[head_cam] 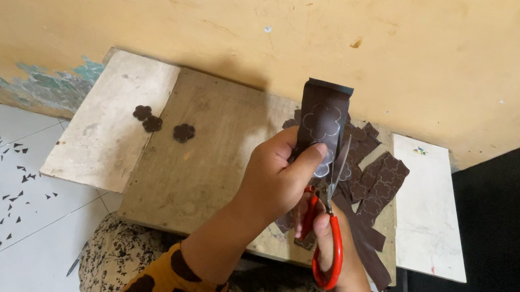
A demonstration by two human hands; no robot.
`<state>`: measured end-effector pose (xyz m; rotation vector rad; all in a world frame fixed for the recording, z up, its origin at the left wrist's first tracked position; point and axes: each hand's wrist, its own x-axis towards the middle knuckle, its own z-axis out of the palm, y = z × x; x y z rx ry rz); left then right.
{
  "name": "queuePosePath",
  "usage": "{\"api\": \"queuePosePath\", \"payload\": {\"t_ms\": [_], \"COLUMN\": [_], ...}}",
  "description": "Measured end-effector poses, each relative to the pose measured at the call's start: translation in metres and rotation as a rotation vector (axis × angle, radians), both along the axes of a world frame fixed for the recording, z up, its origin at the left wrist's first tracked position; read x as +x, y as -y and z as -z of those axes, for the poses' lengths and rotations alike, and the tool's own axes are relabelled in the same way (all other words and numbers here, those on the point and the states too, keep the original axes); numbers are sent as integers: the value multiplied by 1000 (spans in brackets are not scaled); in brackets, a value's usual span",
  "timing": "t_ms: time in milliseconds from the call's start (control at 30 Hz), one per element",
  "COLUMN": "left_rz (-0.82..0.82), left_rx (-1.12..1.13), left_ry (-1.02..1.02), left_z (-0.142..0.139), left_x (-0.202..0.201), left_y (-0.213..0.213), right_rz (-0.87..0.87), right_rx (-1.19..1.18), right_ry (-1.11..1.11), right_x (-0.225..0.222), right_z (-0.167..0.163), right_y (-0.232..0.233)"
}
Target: The person uses red-handled scissors to cut flower-shaped pieces from a dark brown sheet of material. They hold the sheet with their left hand and cut along pre-drawn outlines, placing the finished shapes on a wooden board.
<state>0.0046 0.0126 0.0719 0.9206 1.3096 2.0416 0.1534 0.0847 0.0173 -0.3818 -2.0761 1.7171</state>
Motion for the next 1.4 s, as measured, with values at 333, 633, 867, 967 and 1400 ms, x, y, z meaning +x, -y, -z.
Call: {"api": "queuePosePath", "payload": {"t_ms": [333,633,867,967,1400], "left_rz": [-96,-108,-104,-108,287], "left_rx": [-101,-88,-97,-90,-47], "left_ry": [-101,-159,-177,-190,189], "left_z": [-6,-13,-14,-13,13], "left_x": [3,2,2,2,-13], "left_y": [5,7,8,7,-8], "right_rz": [26,57,107,113,223], "right_rx": [-20,-3,-68,-117,-7], "right_ry": [-24,2,29,5,-26], "right_x": [-1,1,1,2,-1], "right_z": [-3,2,8,11,23], "right_y": [6,3,0,1,0]}}
